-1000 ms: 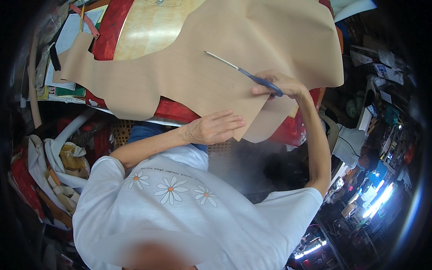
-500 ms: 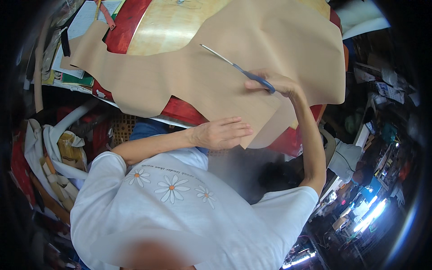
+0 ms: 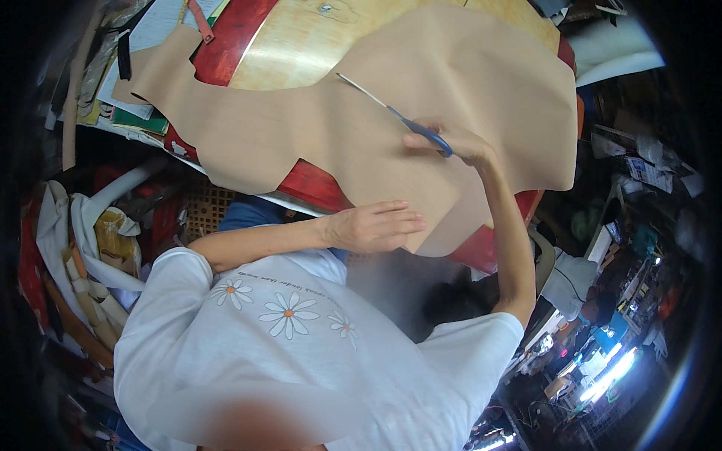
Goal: The person measures and marks a large sheet of tan leather with a ruler and pencil, then cuts along the marked lines using scissors. After cutting, the person rolls the leather and moves it to a storage area among other rolls.
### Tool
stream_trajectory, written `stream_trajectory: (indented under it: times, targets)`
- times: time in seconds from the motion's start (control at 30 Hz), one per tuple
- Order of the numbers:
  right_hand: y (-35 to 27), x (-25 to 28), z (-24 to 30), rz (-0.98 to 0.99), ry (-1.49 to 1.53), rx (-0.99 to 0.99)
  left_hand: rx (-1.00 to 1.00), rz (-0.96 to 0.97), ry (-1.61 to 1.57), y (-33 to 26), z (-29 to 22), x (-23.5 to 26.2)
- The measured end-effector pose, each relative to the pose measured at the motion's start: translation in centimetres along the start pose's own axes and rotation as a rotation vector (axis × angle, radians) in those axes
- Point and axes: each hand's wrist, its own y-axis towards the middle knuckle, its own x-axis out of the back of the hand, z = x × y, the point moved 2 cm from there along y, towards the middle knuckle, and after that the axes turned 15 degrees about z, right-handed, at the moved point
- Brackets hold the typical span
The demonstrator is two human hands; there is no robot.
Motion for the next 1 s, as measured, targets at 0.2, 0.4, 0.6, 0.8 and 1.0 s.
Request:
stream_trajectory:
  times: [0.2,0.4,0.6,0.8,1.0]
  targets:
    - [1.9,-0.3,1.6,-0.112,-0.061,0.021,-0.017,-0.017,-0.026,-0.2,-0.6,-0.2]
    - [-0.5,-0.5,0.7,-0.141,-0.052,-0.079,0.037,-0.219,-0.429,1.2,-1.3,2.5]
    - [-6.3,-5.3,-7.9,-1.013,-0.173,0.089,0.27,-0.348,-0.895,8.5,-2.9,7.9]
    - [-8.9,-5.7,-11.0,-1.102,-0.794,-0.407,0.203,-0.254,-0.823,18.4,-3.4,13.7]
    - [-3.7,-9.6,-8.9,-0.86,-0.063,0.352,0.287,-0.255,-0.53,14.5,0.9,21.6]
